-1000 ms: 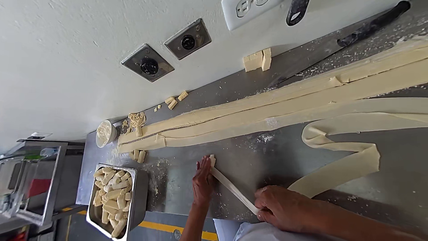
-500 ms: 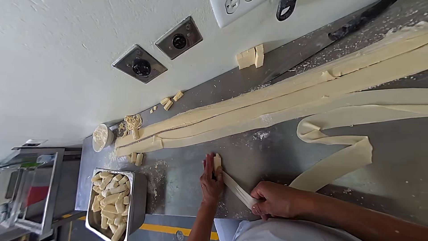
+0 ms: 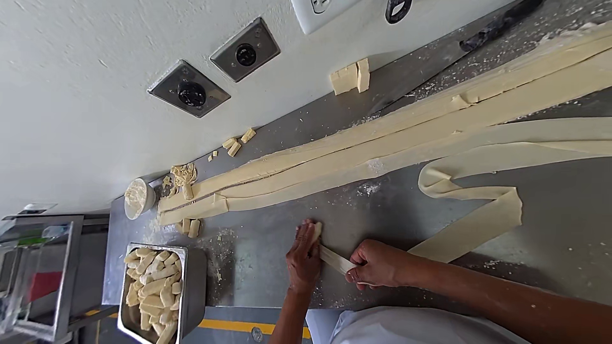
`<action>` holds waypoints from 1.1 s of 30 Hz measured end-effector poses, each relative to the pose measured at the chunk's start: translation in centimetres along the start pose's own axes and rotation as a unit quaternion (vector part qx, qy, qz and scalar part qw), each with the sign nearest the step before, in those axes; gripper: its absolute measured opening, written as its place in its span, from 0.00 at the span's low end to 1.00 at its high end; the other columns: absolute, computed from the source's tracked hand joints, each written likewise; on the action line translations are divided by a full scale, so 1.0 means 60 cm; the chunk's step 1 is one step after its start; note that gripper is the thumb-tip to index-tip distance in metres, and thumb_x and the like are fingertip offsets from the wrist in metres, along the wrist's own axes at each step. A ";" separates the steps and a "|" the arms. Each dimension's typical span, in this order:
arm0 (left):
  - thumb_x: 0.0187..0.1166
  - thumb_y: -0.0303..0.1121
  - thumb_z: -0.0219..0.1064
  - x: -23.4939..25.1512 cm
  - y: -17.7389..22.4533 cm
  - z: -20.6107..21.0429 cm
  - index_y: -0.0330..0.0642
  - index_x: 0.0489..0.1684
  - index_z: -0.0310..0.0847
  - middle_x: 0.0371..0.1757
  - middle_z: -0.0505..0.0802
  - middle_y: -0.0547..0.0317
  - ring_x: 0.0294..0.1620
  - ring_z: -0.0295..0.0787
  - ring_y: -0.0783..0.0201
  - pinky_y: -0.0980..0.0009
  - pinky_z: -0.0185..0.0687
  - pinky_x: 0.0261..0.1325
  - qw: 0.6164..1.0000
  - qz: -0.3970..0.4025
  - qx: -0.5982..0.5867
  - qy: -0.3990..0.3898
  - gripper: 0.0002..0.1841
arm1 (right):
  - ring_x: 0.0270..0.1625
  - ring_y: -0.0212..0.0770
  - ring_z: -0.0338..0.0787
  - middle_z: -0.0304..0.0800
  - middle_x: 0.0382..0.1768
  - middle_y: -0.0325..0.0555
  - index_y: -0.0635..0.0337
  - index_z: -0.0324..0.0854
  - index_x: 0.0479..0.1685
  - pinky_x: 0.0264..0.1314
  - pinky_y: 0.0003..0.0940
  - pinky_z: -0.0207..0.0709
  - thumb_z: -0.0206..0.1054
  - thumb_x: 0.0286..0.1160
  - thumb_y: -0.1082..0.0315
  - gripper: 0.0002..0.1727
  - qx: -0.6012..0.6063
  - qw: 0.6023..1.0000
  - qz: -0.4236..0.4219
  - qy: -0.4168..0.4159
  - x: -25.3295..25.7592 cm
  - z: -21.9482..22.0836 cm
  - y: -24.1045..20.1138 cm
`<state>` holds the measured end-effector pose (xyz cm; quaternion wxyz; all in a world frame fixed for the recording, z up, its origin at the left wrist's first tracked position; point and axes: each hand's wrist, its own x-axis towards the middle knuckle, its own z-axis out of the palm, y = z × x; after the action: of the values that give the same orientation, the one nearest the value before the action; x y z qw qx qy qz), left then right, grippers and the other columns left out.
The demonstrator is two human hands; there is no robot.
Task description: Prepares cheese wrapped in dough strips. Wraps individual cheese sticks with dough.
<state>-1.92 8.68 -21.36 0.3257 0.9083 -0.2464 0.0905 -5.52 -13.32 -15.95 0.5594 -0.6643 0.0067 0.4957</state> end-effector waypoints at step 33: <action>0.83 0.28 0.55 -0.065 0.079 -0.034 0.23 0.55 0.89 0.64 0.89 0.29 0.72 0.84 0.34 0.46 0.71 0.81 0.985 -0.111 -0.101 -0.082 0.19 | 0.31 0.33 0.86 0.86 0.39 0.44 0.61 0.75 0.64 0.37 0.30 0.81 0.61 0.90 0.55 0.19 0.035 0.994 0.019 -0.100 0.042 0.010 -0.012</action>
<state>-7.70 8.36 -18.48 0.4023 0.8968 -0.1780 -0.0464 -4.24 -11.22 -17.06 0.5703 -0.5916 -0.0192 0.5695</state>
